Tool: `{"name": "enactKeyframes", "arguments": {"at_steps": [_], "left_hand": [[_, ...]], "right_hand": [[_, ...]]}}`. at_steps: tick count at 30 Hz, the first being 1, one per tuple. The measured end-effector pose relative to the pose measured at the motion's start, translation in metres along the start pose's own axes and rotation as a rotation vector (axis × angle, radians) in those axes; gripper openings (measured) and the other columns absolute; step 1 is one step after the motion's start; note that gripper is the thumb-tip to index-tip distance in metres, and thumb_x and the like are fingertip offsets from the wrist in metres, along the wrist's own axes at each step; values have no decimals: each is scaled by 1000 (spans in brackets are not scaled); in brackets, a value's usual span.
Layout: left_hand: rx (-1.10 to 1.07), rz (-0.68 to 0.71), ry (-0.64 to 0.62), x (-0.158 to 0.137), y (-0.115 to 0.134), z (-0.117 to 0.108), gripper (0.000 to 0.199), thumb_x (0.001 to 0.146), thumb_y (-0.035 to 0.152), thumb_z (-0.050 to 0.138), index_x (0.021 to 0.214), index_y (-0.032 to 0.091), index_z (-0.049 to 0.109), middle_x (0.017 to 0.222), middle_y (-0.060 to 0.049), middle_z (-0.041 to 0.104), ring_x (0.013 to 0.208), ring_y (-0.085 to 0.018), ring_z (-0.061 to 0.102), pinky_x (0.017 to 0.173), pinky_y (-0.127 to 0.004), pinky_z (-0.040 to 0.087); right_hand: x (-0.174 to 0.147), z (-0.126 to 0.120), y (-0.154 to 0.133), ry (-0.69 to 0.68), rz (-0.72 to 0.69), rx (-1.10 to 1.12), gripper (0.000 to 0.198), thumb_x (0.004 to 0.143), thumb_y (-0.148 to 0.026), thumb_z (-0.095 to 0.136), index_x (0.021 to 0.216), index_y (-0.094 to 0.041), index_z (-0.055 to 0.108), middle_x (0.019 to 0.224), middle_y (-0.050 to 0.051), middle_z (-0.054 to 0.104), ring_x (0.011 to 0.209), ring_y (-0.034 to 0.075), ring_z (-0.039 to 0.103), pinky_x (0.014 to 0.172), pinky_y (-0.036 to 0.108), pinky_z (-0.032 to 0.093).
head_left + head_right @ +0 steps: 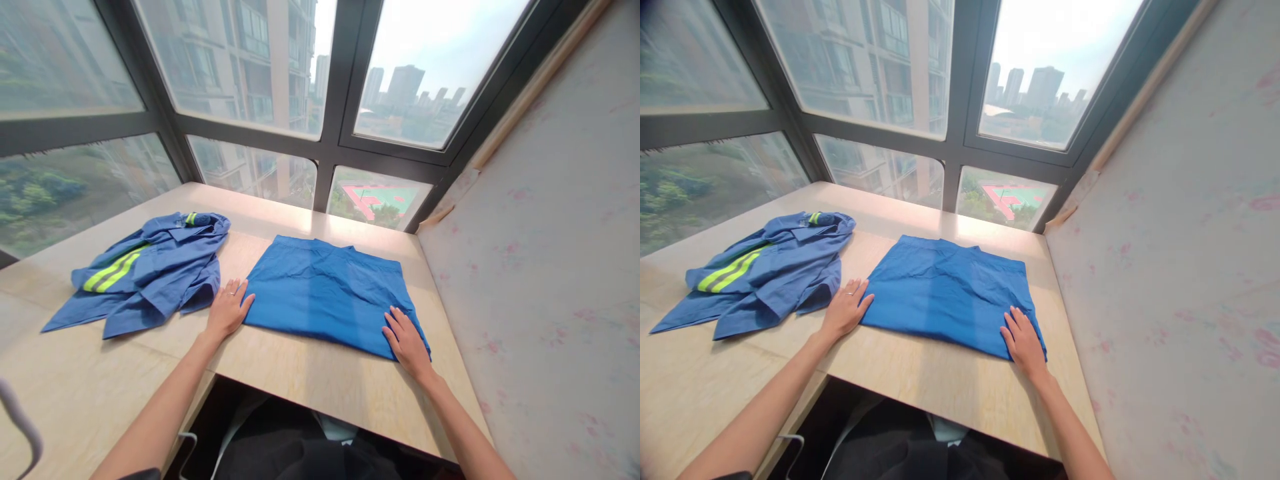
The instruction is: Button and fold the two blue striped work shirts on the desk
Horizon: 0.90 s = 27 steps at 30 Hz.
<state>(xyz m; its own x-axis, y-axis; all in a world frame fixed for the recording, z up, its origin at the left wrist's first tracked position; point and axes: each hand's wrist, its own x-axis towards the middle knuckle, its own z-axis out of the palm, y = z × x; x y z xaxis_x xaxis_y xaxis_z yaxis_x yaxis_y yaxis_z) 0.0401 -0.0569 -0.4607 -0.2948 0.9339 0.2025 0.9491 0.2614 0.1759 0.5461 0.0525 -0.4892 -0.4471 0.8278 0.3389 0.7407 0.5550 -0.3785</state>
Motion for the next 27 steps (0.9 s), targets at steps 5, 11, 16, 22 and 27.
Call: {"name": "enactKeyframes", "arguments": {"at_steps": [5, 11, 16, 22, 27], "left_hand": [[-31, -8, 29, -1, 6, -3, 52, 96, 40, 37, 136, 12, 56, 146, -20, 50, 140, -31, 42, 115, -51, 30], [-34, -75, 34, -17, 21, -7, 48, 94, 37, 41, 131, 13, 60, 144, -21, 52, 139, -34, 43, 113, -54, 31], [-322, -304, 100, -58, 41, -16, 46, 86, 37, 55, 125, 12, 61, 144, -23, 50, 141, -37, 39, 115, -52, 31], [-1322, -939, 405, -113, 73, -35, 49, 76, 28, 71, 121, 23, 52, 135, -13, 55, 135, -28, 48, 113, -45, 41], [-1740, -1188, 519, -120, 84, -58, 35, 67, 5, 69, 93, 22, 55, 94, -5, 64, 111, -22, 65, 101, -40, 53]], "right_hand": [[-3, -2, 7, -33, -2, -44, 54, 99, -52, 39, 135, -18, 60, 147, 13, 51, 139, 30, 43, 117, 55, 30], [-24, -15, 8, -96, 23, -42, 55, 98, -53, 39, 137, -19, 58, 149, 12, 49, 141, 31, 41, 117, 55, 30], [-59, -36, 14, -145, 96, -7, 56, 96, -57, 41, 130, -19, 63, 144, 14, 54, 135, 32, 48, 114, 54, 36], [-36, -47, -16, -68, 211, -48, 54, 93, -60, 44, 117, -18, 69, 126, 18, 65, 121, 35, 58, 106, 55, 44], [48, -10, -95, -53, -58, 64, 54, 98, -53, 43, 137, -19, 55, 150, 15, 46, 139, 32, 41, 114, 52, 35]]}}
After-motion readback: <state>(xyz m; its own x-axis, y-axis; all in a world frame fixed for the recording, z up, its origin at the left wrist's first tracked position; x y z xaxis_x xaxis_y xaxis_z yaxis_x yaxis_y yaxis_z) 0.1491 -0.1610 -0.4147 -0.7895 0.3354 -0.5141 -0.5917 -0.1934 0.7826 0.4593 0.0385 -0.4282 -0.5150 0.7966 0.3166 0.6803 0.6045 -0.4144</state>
